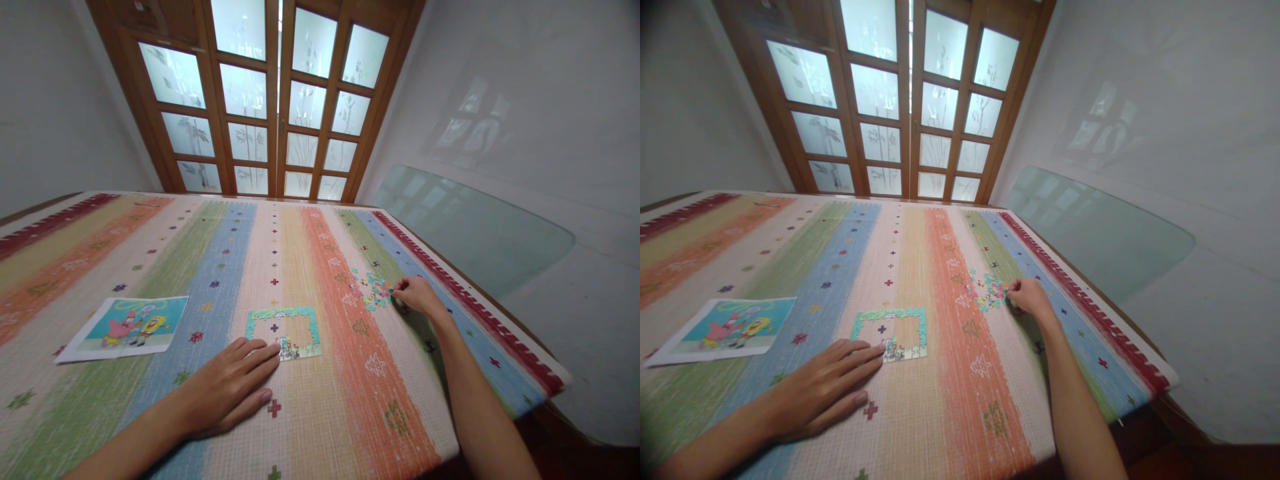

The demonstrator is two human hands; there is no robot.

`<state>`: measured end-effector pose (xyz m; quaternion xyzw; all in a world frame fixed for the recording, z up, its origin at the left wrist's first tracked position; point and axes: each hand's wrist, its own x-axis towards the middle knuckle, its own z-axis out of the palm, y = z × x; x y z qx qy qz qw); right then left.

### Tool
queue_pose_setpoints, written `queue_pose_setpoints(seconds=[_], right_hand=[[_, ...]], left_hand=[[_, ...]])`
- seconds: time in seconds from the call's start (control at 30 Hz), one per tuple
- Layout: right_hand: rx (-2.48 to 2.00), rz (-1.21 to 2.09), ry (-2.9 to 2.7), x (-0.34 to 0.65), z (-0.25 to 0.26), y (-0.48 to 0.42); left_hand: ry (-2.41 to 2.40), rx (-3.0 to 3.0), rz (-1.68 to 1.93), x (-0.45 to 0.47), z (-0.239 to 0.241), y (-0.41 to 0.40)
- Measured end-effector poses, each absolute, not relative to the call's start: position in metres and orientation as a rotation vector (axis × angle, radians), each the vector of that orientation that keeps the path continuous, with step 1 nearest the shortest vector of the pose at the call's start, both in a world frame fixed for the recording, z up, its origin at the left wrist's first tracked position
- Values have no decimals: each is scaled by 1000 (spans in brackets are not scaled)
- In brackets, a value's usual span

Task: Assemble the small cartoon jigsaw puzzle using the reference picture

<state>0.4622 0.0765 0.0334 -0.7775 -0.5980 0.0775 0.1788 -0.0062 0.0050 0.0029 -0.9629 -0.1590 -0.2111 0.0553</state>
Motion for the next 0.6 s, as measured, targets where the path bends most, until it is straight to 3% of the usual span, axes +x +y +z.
queue_pose_setpoints(seconds=[0.17, 0.37, 0.6], right_hand=[[-1989, 260, -1737, 426, 41, 76], [-1380, 790, -1629, 337, 27, 61], [-1193, 1188, -1754, 271, 10, 38]], left_hand=[[-479, -2935, -628, -6, 2, 5], [-478, -2956, -642, -5, 4, 5], [-491, -2990, -633, -4, 4, 5]])
